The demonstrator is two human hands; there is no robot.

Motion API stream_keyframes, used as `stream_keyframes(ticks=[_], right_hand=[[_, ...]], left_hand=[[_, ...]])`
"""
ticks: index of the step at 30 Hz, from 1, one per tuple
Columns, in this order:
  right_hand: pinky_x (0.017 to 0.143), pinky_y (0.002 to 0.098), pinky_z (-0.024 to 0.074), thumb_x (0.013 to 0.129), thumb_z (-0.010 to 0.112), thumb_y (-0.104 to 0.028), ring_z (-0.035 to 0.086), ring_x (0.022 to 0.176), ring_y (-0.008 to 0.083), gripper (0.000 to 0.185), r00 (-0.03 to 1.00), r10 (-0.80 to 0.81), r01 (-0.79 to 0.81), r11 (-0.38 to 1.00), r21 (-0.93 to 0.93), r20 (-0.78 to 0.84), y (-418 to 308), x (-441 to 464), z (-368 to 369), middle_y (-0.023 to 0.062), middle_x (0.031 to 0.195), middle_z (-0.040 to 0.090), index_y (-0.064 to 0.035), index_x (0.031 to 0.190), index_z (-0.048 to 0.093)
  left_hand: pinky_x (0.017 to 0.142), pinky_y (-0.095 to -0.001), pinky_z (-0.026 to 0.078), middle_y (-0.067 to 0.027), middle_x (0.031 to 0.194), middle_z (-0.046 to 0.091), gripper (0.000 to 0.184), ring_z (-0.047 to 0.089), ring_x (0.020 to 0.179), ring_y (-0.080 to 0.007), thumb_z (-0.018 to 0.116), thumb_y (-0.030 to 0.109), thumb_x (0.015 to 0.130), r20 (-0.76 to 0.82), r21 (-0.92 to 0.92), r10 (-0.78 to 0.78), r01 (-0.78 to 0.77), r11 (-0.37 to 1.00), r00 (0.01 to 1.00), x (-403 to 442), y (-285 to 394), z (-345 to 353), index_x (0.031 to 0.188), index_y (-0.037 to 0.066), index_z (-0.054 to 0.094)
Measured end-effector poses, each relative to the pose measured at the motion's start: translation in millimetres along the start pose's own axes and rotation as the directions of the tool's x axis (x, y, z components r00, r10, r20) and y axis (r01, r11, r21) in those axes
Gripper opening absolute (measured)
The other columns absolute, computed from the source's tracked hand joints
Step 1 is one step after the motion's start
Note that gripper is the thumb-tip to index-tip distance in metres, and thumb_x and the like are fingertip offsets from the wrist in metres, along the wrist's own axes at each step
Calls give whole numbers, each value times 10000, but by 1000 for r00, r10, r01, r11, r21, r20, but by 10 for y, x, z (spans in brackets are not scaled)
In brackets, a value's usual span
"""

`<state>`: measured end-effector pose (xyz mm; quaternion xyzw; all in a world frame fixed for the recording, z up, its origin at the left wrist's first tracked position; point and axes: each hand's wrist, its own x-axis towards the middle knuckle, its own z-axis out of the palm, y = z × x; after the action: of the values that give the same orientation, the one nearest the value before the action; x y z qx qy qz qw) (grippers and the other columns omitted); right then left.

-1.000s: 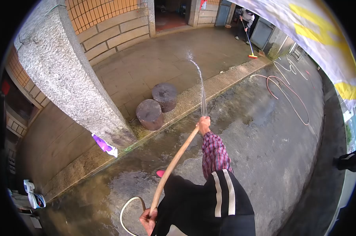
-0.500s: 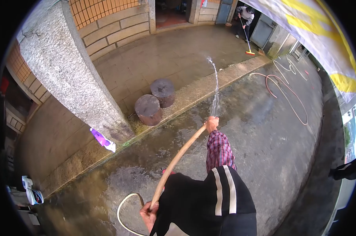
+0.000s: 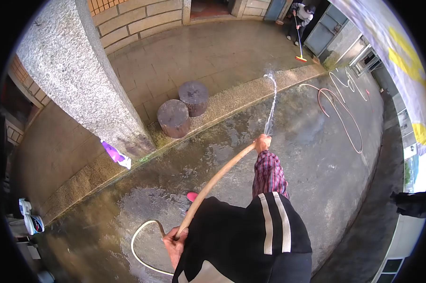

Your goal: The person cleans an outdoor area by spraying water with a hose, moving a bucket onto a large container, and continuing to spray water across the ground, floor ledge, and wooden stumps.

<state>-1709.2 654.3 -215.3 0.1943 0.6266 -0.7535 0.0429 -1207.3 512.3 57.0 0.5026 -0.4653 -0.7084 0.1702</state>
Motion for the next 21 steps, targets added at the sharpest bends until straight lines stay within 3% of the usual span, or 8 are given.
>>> stream_keyframes(ticks=[4,9,11,12,16,18,19,21], right_hand=[[411,393,421,759,465,-126,456,438,241,149,922,-97,-29,947,319,374,-71,-77,-76,84,531,414,-76,633,404],[436,423,417,736,472,-102,450,463,254,119,986,-80,65,993,100,148,-131,-16,206,87,532,412,-88,638,407],[446,418,423,731,466,-84,453,467,254,116,970,157,-208,934,291,187,-159,-38,264,89,529,409,-81,634,404],[464,432,424,733,451,-117,467,484,277,125,928,-109,76,992,105,358,66,178,198,104,532,423,-77,622,410],[483,441,430,745,442,-155,484,508,288,129,796,-142,73,988,139,588,470,600,203,118,555,446,-73,645,436],[495,441,435,753,441,-173,494,512,289,137,532,-373,825,432,-365,760,767,875,221,127,564,464,-65,671,457],[495,441,435,753,441,-173,494,512,289,137,532,-369,824,435,-364,762,679,675,323,127,564,464,-65,671,457],[451,412,432,753,457,-136,482,478,269,118,808,-52,144,983,-111,587,487,141,567,119,552,450,-45,679,444]], left_hand=[[460,-204,272,18,551,473,232,359,500,-48,645,144,677,-6,18,11,-11,1000,1000,145,-156,2,795,-47,587],[469,-199,292,-1,571,499,211,383,507,-50,626,117,689,-2,53,19,-18,998,1000,267,-183,-42,802,-56,585],[470,-198,292,-1,573,502,215,388,508,-51,625,123,691,-28,32,44,-43,999,999,286,-125,-36,802,-57,584],[472,-197,292,-2,575,505,219,393,509,-51,624,128,693,-42,19,62,-61,998,997,286,-103,-39,803,-57,584],[474,-201,295,-2,575,502,217,393,509,-55,622,137,691,-70,-62,36,-40,997,997,274,-112,-51,796,-50,587],[489,-205,302,-2,572,493,205,391,514,-60,617,130,686,-120,-97,-19,7,995,993,203,-30,-59,779,-50,582],[489,-205,302,-2,572,493,205,391,514,-60,617,130,686,-125,-96,-21,9,995,992,169,19,-64,779,-50,582],[502,-210,304,-3,565,483,188,387,518,-66,614,115,679,-147,-86,-5,-7,996,989,101,99,-70,759,-51,576]])
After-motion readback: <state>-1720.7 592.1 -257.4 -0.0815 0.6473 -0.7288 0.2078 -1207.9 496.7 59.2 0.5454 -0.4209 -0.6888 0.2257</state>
